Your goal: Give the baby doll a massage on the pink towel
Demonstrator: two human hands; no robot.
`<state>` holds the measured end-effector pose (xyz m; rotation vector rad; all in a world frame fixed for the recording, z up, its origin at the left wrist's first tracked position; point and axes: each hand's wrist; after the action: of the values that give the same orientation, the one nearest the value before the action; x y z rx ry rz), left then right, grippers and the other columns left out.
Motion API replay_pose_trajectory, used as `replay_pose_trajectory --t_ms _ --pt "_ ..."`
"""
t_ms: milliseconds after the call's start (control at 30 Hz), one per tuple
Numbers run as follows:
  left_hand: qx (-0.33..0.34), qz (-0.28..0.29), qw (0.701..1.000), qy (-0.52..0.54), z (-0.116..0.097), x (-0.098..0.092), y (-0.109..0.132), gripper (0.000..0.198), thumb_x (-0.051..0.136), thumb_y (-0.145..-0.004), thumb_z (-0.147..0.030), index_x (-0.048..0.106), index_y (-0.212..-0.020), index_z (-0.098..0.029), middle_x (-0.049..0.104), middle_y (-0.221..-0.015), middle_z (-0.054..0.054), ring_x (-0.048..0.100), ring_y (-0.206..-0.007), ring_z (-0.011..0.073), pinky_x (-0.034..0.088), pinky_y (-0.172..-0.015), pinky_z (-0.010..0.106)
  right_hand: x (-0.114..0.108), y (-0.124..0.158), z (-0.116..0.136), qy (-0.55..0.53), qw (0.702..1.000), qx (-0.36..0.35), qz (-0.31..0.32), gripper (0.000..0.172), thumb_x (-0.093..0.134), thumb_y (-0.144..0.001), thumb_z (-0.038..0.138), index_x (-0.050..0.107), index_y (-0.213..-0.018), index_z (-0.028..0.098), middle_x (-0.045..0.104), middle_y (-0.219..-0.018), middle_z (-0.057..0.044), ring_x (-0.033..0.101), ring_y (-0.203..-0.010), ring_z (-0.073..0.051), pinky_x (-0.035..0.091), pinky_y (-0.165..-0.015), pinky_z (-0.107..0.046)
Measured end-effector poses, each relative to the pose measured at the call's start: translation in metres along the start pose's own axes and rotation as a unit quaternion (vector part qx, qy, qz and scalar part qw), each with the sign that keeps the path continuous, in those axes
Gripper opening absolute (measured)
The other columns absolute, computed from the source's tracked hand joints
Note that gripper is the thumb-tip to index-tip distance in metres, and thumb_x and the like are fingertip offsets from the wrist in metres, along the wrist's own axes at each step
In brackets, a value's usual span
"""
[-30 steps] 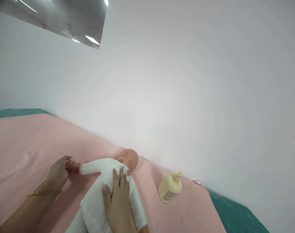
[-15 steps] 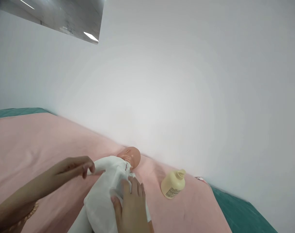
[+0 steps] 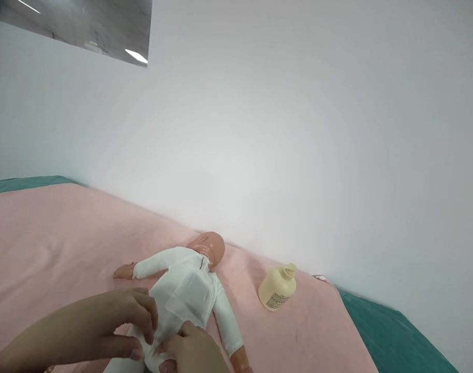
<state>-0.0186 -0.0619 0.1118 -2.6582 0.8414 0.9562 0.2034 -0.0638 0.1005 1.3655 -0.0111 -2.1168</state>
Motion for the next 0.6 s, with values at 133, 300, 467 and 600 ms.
replay_pose_trajectory --t_ms 133,300,467,600 --pt "-0.014 0.064 0.998 -0.024 0.0 0.012 -0.011 0.028 0.08 -0.066 -0.028 0.082 -0.093 -0.026 0.076 -0.106 0.005 0.069 -0.098 0.0321 0.054 -0.086 0.038 -0.003 -0.001 0.005 -0.01 1.0 0.006 0.003 0.044 0.062 -0.084 0.013 0.074 -0.113 0.043 0.068 -0.12 0.003 0.063 -0.113 -0.022 0.044 -0.098 -0.025" --pt "-0.044 0.074 0.996 -0.035 0.007 0.013 -0.018 0.03 0.083 -0.061 -0.039 0.083 -0.087 -0.025 0.077 -0.095 0.005 0.07 -0.082 0.0306 0.052 -0.067 0.035 -0.003 -0.004 0.014 -0.017 1.0 0.019 0.008 0.036 0.06 -0.087 0.015 0.078 -0.104 0.042 0.071 -0.113 0.004 0.065 -0.107 -0.021 0.048 -0.09 -0.027" --pt "-0.02 0.089 0.996 -0.013 0.012 0.006 -0.02 0.033 0.081 -0.063 -0.044 0.083 -0.088 -0.023 0.078 -0.094 0.007 0.07 -0.084 0.0302 0.05 -0.071 0.036 0.008 -0.005 0.011 -0.036 0.997 0.063 -0.028 0.036 0.058 -0.088 0.019 0.076 -0.102 0.046 0.071 -0.111 0.008 0.062 -0.114 -0.026 0.051 -0.093 -0.038" --pt "-0.028 0.079 0.996 0.002 0.013 0.005 -0.018 0.025 0.078 -0.066 -0.024 0.083 -0.09 -0.029 0.079 -0.094 0.001 0.072 -0.086 0.0261 0.052 -0.073 0.031 0.003 -0.005 0.009 -0.051 0.998 0.021 -0.012 0.034 0.057 -0.088 0.017 0.078 -0.098 0.042 0.071 -0.112 0.005 0.065 -0.108 -0.027 0.051 -0.092 -0.04"
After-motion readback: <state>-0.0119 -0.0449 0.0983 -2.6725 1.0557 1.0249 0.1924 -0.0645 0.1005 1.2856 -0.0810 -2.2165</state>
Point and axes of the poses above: each hand's wrist, its own y-axis away from the middle knuckle, its own x-axis out of the palm, z = x × y
